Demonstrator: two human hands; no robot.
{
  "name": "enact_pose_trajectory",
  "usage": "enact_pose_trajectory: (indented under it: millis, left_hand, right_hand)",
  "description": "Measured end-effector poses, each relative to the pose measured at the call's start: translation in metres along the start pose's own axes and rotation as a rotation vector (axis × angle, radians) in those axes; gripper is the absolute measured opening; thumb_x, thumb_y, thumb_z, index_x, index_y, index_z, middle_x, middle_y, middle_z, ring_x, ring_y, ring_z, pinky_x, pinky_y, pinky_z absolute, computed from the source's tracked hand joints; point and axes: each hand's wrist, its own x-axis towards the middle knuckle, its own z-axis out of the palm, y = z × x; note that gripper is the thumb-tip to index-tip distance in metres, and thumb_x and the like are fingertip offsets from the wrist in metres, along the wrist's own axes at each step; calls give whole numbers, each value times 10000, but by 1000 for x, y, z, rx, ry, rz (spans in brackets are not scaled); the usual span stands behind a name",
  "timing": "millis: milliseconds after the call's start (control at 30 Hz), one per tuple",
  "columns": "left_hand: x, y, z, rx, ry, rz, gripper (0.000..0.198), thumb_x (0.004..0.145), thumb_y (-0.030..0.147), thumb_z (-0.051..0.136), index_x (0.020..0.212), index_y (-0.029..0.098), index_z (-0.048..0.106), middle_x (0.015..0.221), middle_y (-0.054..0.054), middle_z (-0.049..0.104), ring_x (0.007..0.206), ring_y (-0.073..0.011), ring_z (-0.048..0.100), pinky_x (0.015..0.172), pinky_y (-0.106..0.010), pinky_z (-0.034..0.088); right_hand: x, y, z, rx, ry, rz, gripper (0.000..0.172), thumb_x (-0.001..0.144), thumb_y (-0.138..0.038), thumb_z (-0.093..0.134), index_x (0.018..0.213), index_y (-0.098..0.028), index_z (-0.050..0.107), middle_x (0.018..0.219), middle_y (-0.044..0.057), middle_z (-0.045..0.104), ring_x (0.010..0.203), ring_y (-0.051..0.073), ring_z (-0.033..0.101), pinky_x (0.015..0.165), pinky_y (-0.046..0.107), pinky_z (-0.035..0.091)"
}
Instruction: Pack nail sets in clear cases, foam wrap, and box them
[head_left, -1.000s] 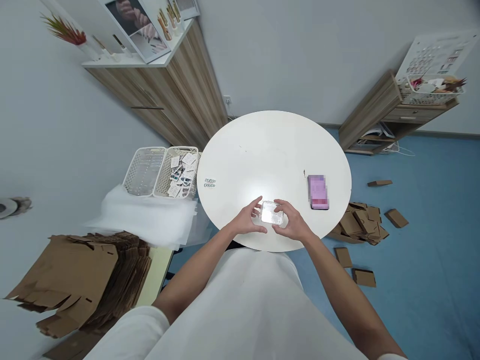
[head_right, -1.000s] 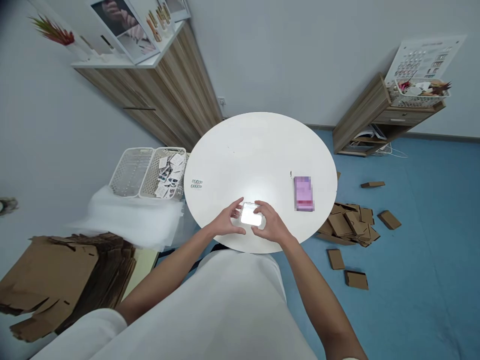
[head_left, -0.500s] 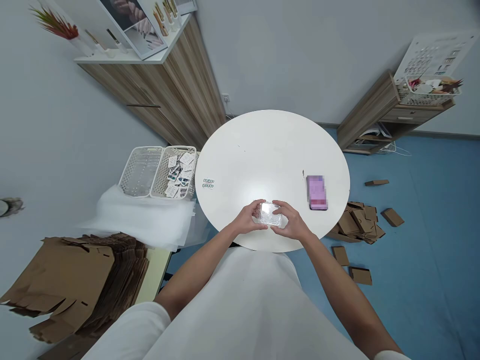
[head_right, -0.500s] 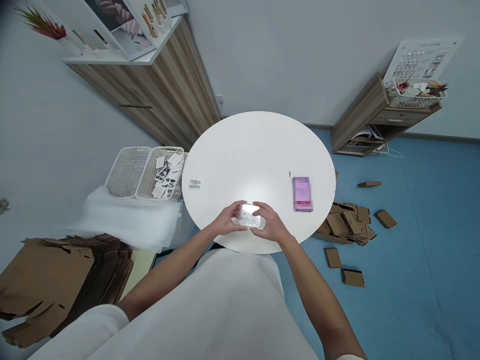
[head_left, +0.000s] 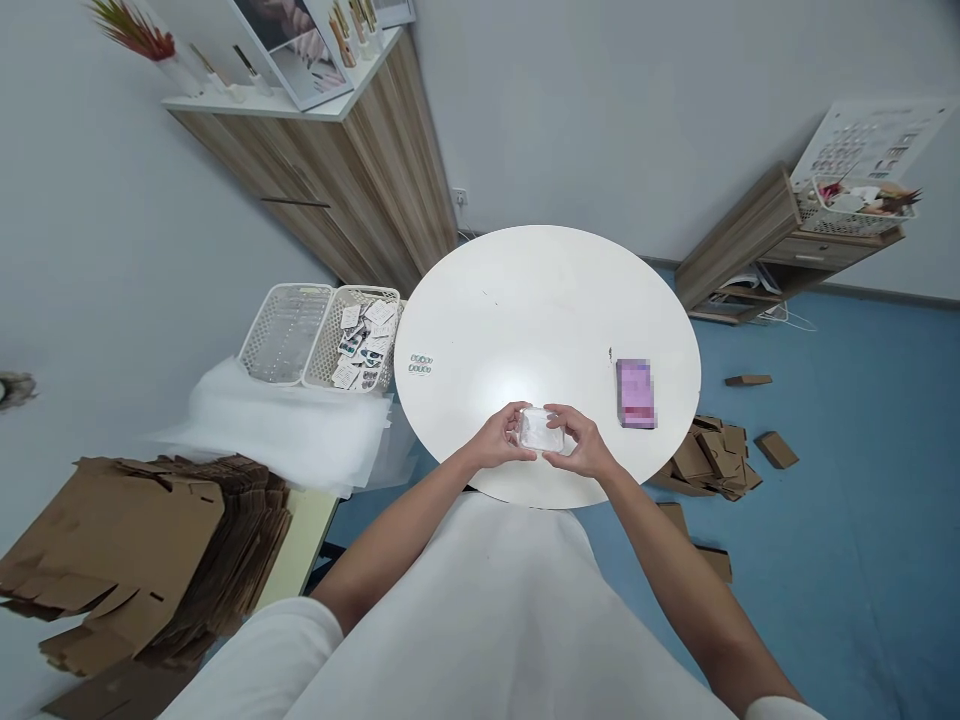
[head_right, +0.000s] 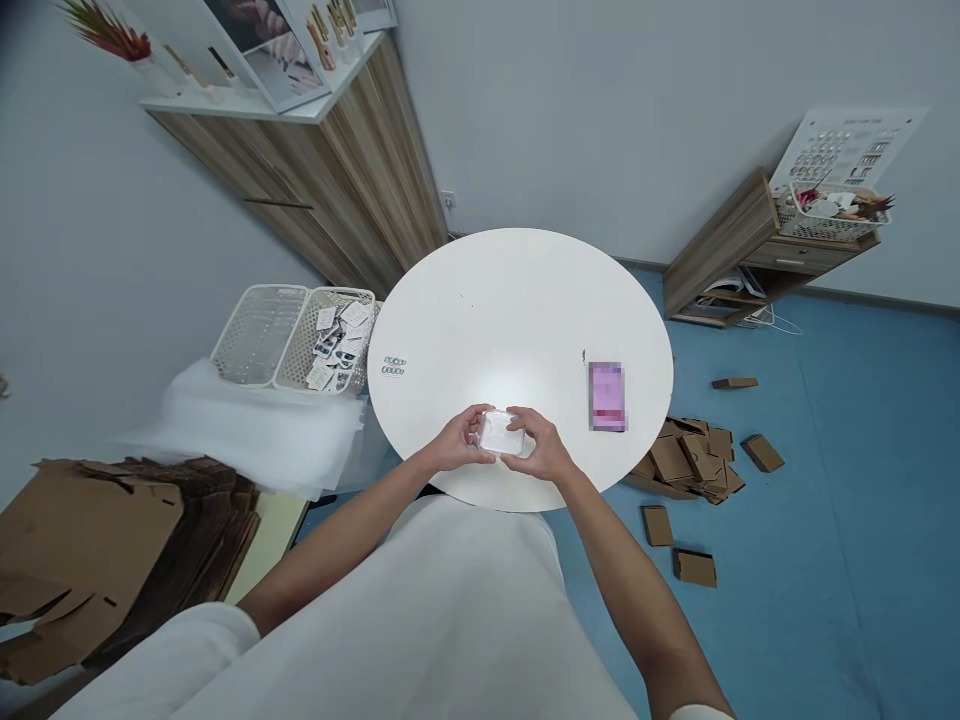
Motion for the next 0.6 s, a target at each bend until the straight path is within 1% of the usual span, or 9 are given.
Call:
enact_pose_trajectory:
  millis: [67,167,300,367,467,533,600]
  left_hand:
    - [-1,1,1,-54,-1,-17,775,497,225,767,1175,243,392,975,-52,504,839,-157,541,647,-261,449]
    - [-1,5,1,-152,10,-31,774,525,229,754,1199,256,374,1005,-60,504,835,-153,552,676,-286,457]
    - [1,5,-1,-207,-4,-38,725,584,202,711,1224,259,377,999,-61,500,824,-137,545,671,-275,452]
    - [1,-1,-2,-215,26,-73,686,616,197,681,1230,258,380,960,-47,503,753,-106,541,639,-262,446]
    - [1,-13,-4,-193,126,-136,623,629,182,666,1200,217,419,875,-26,516,668,-75,524,632,-262,443]
    - [-1,-21,-4,-165,157,-153,540,625,172,670,1130,176,480,832,-21,525,665,-75,524,658,-268,444]
    - [-2,-27,-4,-144,157,-154,471,622,175,678,1066,156,523,817,-24,534,687,-84,533,681,-272,443]
  right_hand:
    - [3,-2,0,22,21,3,366,568,-318,675,891,-215,536,1141,113,518,1017,240,517,741,353,463]
    - [8,-5,-2,0,5,-7,381,542,-303,696,881,-215,546,1150,104,513,1037,242,499,755,352,458]
    - [11,-4,-8,96,-14,76,376,578,-310,677,910,-212,532,1148,99,513,1014,216,510,748,338,466]
    - [11,-2,-10,143,-26,133,370,594,-348,669,906,-207,529,1147,96,515,1010,207,513,764,341,463]
    - [14,2,-11,201,-36,223,375,629,-441,634,900,-208,522,1099,82,546,979,198,534,781,356,461]
    - [18,3,-10,258,-10,292,362,689,-513,551,878,-206,522,1022,72,577,926,188,563,784,366,463]
    - [23,5,-7,308,43,375,392,746,-567,433,847,-200,525,935,70,596,849,176,591,770,369,472]
